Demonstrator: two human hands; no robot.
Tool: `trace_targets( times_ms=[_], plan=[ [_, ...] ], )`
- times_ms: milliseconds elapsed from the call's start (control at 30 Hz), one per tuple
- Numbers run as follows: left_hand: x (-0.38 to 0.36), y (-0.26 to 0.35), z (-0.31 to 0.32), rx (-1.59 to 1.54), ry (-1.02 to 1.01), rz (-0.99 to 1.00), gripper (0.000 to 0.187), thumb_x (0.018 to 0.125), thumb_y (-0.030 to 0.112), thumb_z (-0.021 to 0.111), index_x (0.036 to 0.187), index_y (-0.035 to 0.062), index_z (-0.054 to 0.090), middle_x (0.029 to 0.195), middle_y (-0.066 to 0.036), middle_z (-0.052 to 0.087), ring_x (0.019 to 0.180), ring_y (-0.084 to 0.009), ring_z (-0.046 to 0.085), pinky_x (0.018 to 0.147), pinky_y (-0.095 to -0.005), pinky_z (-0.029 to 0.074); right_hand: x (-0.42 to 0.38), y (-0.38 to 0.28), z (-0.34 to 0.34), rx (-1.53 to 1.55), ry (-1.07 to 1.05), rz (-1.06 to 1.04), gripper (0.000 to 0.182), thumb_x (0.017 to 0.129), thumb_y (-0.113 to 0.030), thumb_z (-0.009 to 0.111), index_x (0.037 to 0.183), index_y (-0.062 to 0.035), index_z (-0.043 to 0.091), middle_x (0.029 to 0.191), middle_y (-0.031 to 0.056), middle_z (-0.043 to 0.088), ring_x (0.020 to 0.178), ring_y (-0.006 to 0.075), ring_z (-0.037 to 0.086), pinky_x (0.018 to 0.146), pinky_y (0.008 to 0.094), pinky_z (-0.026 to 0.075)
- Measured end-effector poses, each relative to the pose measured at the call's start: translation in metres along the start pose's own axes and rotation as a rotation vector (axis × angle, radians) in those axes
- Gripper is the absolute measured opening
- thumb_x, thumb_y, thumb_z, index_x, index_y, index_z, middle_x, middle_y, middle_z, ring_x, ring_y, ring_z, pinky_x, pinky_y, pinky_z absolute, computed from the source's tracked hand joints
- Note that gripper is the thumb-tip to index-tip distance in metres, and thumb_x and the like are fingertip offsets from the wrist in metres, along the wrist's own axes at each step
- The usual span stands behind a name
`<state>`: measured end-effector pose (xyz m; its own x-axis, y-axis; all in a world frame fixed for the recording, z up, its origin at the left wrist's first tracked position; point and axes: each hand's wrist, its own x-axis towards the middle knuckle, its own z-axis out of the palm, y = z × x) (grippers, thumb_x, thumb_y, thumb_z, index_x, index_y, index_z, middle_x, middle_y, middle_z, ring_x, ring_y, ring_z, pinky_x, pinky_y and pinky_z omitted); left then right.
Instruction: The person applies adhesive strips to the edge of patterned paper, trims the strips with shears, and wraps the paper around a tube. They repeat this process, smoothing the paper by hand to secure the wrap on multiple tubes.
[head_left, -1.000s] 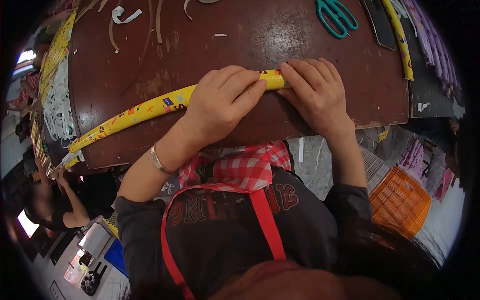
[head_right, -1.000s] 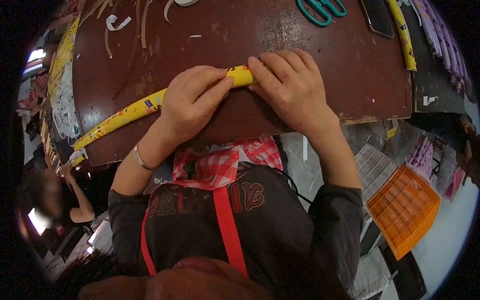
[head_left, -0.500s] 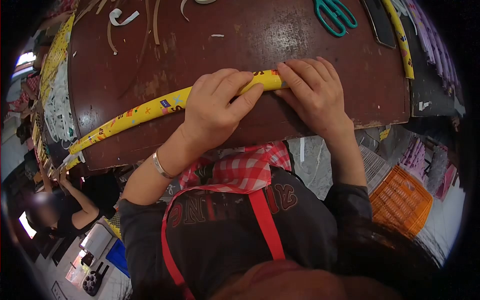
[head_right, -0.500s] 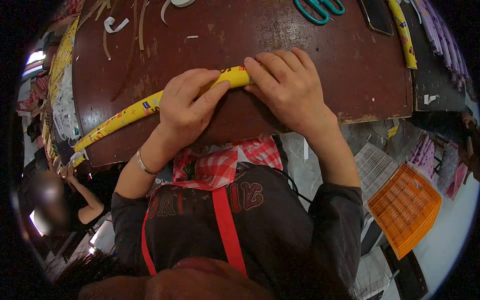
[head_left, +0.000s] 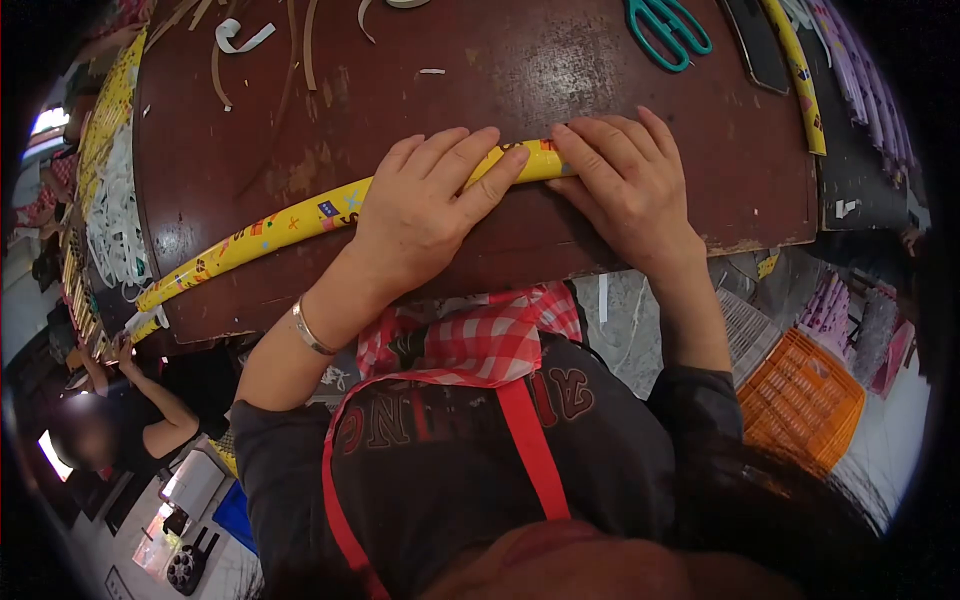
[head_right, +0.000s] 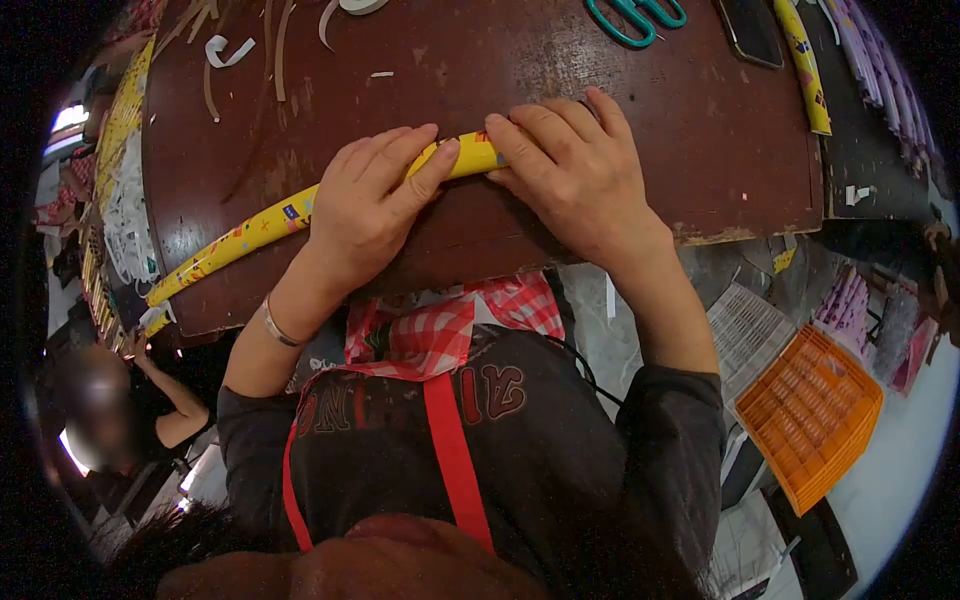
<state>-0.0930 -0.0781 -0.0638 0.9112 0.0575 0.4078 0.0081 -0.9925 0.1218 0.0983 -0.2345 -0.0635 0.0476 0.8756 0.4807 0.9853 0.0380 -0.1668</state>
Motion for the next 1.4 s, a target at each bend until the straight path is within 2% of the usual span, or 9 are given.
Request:
trace_targets(
  times_ms=[333,433,500,600,833,900,1000,1133,1400],
  plan=[
    [-0.002,-0.008,-0.007,-0.049,0.030,0.122,0.041,0.083,0.014,0.063,0.123,0.0234,0.066,0.122,-0.012,0.063,0.100,-0.0280,0.064,0.081,-0.0406,0.050,0.003,0.000,0.000,-0.006,0.021,-0.003,0.048,0.073,-0.028,0.081,0.117,-0.0129,0.067,0.112,0.0035,0.066,0.107,0.0236,0.063,0.103,0.0511,0.041],
    [-0.003,-0.007,-0.010,-0.002,0.028,0.146,0.042,0.082,0.015,0.065,0.124,0.0183,0.065,0.122,-0.012,0.063,0.100,-0.0271,0.064,0.081,-0.0402,0.051,-0.002,0.006,-0.006,-0.019,0.028,0.035,0.046,0.073,-0.030,0.082,0.113,-0.0125,0.068,0.109,0.0034,0.065,0.109,0.0242,0.062,0.105,0.0522,0.038],
    [0.000,-0.002,-0.010,-0.160,0.037,-0.030,0.046,0.080,0.017,0.068,0.125,0.0119,0.063,0.117,-0.009,0.063,0.096,-0.0253,0.063,0.077,-0.0385,0.050,-0.003,0.006,-0.005,-0.007,0.033,0.033,0.046,0.073,-0.031,0.082,0.112,-0.0124,0.068,0.108,0.0033,0.064,0.109,0.0243,0.062,0.106,0.0524,0.037],
    [0.016,0.005,-0.014,-0.109,-0.081,-0.094,0.050,0.078,0.018,0.070,0.126,0.0069,0.062,0.110,-0.006,0.061,0.092,-0.0232,0.062,0.073,-0.0367,0.048,-0.003,0.006,-0.002,0.013,0.034,0.031,0.045,0.072,-0.032,0.082,0.110,-0.0124,0.068,0.106,0.0032,0.064,0.108,0.0243,0.061,0.106,0.0524,0.037],
    [0.012,0.001,0.002,-0.063,0.000,0.035,0.050,0.077,0.016,0.067,0.127,0.0138,0.063,0.108,-0.005,0.061,0.090,-0.0225,0.061,0.071,-0.0352,0.047,-0.002,0.007,-0.004,0.024,0.025,0.039,0.045,0.072,-0.032,0.082,0.110,-0.0123,0.069,0.105,0.0033,0.063,0.106,0.0240,0.062,0.106,0.0524,0.037],
    [0.009,-0.003,0.007,-0.063,0.129,0.102,0.046,0.077,0.015,0.065,0.123,0.0162,0.065,0.110,-0.009,0.065,0.088,-0.0236,0.064,0.069,-0.0345,0.049,-0.002,0.007,-0.003,0.023,0.018,0.044,0.045,0.072,-0.033,0.082,0.110,-0.0125,0.069,0.105,0.0033,0.063,0.106,0.0240,0.062,0.106,0.0525,0.038],
    [0.012,0.001,-0.003,-0.109,0.078,0.058,0.035,0.080,0.009,0.068,0.114,0.0113,0.070,0.112,-0.012,0.068,0.089,-0.0281,0.067,0.070,-0.0368,0.052,-0.002,0.008,-0.002,0.029,0.009,0.053,0.046,0.071,-0.033,0.083,0.110,-0.0126,0.069,0.105,0.0032,0.063,0.106,0.0241,0.062,0.106,0.0525,0.038],
    [0.011,-0.002,0.003,-0.112,0.143,0.121,0.035,0.077,0.014,0.065,0.112,0.0135,0.069,0.110,-0.013,0.066,0.084,-0.0254,0.066,0.066,-0.0341,0.050,-0.002,0.007,-0.003,0.038,0.008,0.060,0.046,0.071,-0.033,0.083,0.110,-0.0125,0.069,0.105,0.0033,0.063,0.106,0.0243,0.062,0.106,0.0527,0.038],
    [0.014,0.006,0.003,-0.105,0.128,0.006,0.028,0.077,0.012,0.064,0.105,0.0105,0.069,0.111,-0.011,0.067,0.091,-0.0253,0.066,0.073,-0.0359,0.050,-0.002,0.007,-0.002,0.046,0.013,0.062,0.048,0.070,-0.032,0.084,0.111,-0.0125,0.069,0.106,0.0036,0.062,0.106,0.0251,0.062,0.106,0.0528,0.038]
  ],
)
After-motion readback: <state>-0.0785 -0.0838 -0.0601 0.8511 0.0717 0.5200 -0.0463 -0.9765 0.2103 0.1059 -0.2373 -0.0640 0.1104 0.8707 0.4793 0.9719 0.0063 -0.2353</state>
